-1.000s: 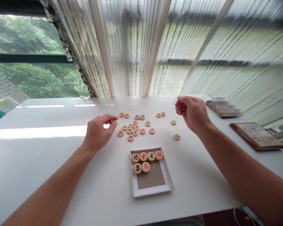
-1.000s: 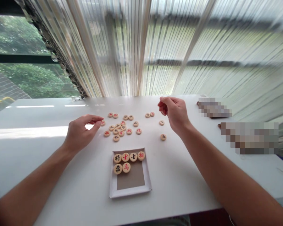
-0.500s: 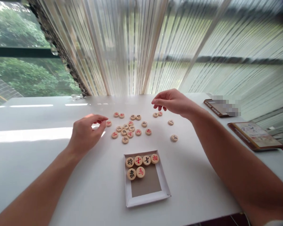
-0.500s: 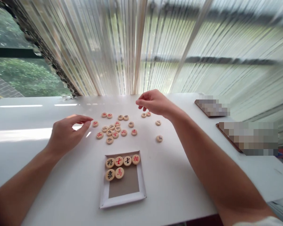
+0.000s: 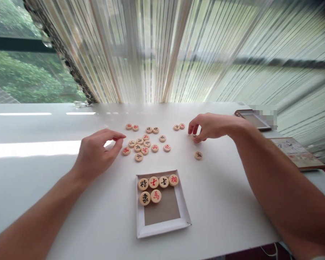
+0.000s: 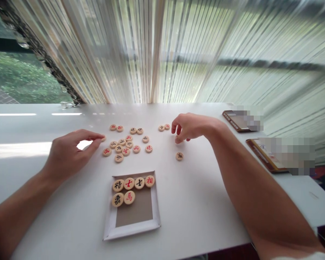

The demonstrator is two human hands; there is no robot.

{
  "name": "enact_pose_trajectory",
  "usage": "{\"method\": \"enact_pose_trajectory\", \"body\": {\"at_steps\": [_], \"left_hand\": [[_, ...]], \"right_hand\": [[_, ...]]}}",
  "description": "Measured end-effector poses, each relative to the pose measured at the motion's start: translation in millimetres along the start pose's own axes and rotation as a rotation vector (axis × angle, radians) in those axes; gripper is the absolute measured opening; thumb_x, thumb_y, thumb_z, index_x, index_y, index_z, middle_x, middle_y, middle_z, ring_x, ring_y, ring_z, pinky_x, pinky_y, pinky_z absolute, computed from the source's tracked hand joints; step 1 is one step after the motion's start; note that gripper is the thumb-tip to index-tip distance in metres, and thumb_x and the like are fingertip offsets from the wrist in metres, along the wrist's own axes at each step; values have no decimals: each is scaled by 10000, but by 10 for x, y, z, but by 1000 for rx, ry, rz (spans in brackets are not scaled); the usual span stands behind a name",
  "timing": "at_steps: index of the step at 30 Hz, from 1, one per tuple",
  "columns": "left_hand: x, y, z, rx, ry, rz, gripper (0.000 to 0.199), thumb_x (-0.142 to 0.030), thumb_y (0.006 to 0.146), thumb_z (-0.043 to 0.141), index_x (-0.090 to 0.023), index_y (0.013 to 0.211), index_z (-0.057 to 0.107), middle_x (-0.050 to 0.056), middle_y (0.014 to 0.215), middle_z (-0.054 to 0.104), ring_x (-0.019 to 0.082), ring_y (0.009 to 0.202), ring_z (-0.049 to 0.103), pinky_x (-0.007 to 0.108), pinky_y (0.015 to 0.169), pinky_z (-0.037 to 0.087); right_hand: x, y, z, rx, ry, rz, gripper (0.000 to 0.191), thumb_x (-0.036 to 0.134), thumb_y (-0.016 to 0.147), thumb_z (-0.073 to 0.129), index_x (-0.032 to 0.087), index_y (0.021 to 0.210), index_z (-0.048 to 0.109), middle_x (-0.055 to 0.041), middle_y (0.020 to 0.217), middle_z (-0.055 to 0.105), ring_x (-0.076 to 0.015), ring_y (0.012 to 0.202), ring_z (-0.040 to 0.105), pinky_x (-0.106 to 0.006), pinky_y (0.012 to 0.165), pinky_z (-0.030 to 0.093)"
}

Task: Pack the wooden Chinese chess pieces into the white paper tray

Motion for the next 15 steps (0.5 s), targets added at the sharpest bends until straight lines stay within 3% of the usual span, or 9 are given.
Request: {"method": "enact_pose_trajectory", "body": {"at_steps": [5,11,15], "left_hand": [[-152,-32,8,23,-33,67,210,-279,955,626,-181,982,809,65,969,813,220,880,763,270,574,519],[-185,-46,31,48,-39,49,241,-306,962,596,-199,981,811,58,970,813,222,887,764,277,630,559],[-195,-58,51,65,-62,48,237,-294,957,595,-197,1005,806,64,977,809,220,891,764,268,624,561]], "right_hand": [[-23,40,66,12,-53,31,223,226,587,937,256,780,829,-55,759,767,-197,542,630,-317,483,398],[7,56,148,21,-64,-17,155,217,605,929,248,648,783,-25,645,719,-160,485,574,-290,441,343],[77,69,101,-49,-43,-75,132,238,656,916,249,650,785,-10,635,711,-145,489,559,-288,446,344]]}}
Point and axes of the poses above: each hand's wrist, its own y-axis towards the middle knuckle, its own z-axis out of the palm, x = y × z, the point moved 8 cm from there along y, towards the middle knuckle
